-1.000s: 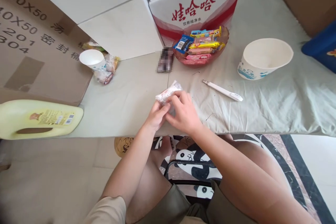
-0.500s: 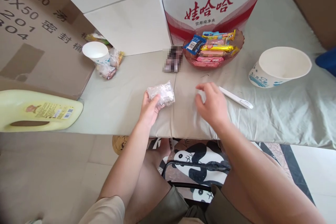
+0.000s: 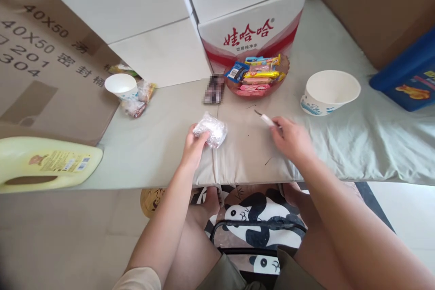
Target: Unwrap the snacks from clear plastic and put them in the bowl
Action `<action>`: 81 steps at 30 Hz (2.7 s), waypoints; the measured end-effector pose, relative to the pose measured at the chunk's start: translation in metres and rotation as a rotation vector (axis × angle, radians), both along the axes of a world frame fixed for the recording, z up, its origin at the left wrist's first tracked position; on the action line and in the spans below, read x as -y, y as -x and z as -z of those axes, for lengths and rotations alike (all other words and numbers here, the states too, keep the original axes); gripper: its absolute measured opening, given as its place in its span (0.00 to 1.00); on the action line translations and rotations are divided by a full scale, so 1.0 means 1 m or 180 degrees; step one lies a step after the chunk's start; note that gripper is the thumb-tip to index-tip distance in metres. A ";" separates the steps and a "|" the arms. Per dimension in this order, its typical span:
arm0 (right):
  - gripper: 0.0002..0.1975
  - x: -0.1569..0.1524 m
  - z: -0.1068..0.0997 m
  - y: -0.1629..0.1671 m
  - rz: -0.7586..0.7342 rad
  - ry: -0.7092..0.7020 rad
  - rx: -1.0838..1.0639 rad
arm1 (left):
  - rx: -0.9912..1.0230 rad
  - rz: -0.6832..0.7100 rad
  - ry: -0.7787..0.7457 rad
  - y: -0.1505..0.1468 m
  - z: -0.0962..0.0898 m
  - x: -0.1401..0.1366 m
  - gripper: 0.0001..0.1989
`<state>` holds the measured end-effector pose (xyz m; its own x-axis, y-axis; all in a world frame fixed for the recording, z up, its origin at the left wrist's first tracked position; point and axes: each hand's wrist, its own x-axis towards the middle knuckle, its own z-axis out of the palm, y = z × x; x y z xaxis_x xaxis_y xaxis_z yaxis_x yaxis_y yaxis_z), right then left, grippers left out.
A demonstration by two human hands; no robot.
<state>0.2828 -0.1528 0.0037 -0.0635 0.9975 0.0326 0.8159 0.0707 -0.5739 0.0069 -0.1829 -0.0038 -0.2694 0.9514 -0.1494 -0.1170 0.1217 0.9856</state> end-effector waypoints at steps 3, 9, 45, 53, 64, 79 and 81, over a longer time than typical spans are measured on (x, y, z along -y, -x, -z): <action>0.16 0.009 -0.009 0.021 -0.0466 0.0469 -0.0878 | -0.0211 0.0122 -0.0009 -0.015 0.002 -0.004 0.24; 0.17 0.020 -0.008 0.051 -0.0949 0.0241 -0.1019 | -0.0448 0.0315 -0.0216 -0.039 0.006 -0.009 0.25; 0.14 0.006 0.011 0.038 -0.0872 -0.0807 -0.0920 | -0.1791 0.0105 -0.0264 0.003 -0.002 -0.006 0.08; 0.14 0.011 0.008 0.049 -0.1511 -0.0877 -0.0683 | -0.2060 0.1068 -0.0546 -0.013 -0.001 -0.003 0.17; 0.10 -0.019 0.009 0.001 0.0275 -0.1028 -0.0980 | 0.0113 -0.0835 0.0494 0.007 -0.022 -0.015 0.16; 0.28 0.020 0.015 0.019 -0.1046 -0.1003 -0.0088 | -0.1774 0.1182 0.0295 -0.007 -0.021 0.025 0.10; 0.32 0.019 0.015 0.024 -0.1115 -0.0785 0.0168 | -0.1282 0.1404 0.0329 -0.015 -0.025 0.028 0.12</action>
